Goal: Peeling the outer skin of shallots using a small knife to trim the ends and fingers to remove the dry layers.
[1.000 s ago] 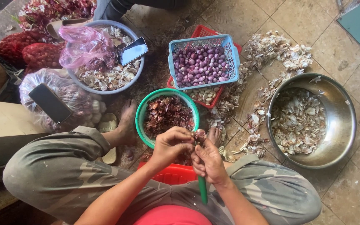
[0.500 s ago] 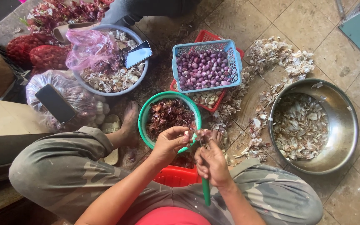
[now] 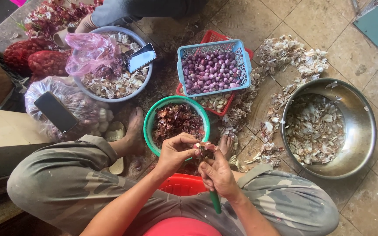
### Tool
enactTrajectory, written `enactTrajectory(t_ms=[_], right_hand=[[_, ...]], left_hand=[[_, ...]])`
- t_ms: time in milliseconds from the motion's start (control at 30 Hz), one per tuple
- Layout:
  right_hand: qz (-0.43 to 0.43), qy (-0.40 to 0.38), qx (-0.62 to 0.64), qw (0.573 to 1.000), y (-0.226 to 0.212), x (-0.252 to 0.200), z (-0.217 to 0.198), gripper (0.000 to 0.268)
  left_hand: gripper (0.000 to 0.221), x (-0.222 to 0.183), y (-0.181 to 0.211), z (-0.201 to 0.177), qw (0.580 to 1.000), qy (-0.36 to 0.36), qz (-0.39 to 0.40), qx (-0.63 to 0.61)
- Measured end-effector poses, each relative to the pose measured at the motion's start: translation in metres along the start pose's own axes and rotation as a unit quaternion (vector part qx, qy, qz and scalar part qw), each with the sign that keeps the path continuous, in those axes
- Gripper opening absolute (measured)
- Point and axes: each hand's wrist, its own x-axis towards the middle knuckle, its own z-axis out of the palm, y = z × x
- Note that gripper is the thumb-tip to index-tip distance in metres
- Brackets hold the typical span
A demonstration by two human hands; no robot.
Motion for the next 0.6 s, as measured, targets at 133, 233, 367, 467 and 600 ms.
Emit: enactTrajectory(t_ms=[133,233,367,467,600], right_hand=[[0.002,-0.015,0.004,1.000,-0.003,0.000,0.003,0.065],[0.007,-0.015,0.016,1.000,0.001,0.001,-0.002,0.066],[-0.010,-0.010,0.024,1.000,0.007,0.003,-0.005,0.054],[-0.025,0.003,0.023,0.999,0.008,0.004,-0.004,0.049],[-0.044,0.019,0.037,0.998,0.013,0.006,-0.005,0.046]], left_hand=[[0.019,0.000,0.003,-0.001,0.999,0.008,-0.002,0.035],[0.020,0.001,0.003,-0.003,0.998,0.009,-0.001,0.067],[0.018,-0.002,0.004,-0.001,0.997,0.004,0.020,0.070],[0.017,-0.002,0.002,0.002,0.997,0.010,0.032,0.071],[0.019,-0.003,-0.002,0.002,0.998,0.018,0.033,0.043]])
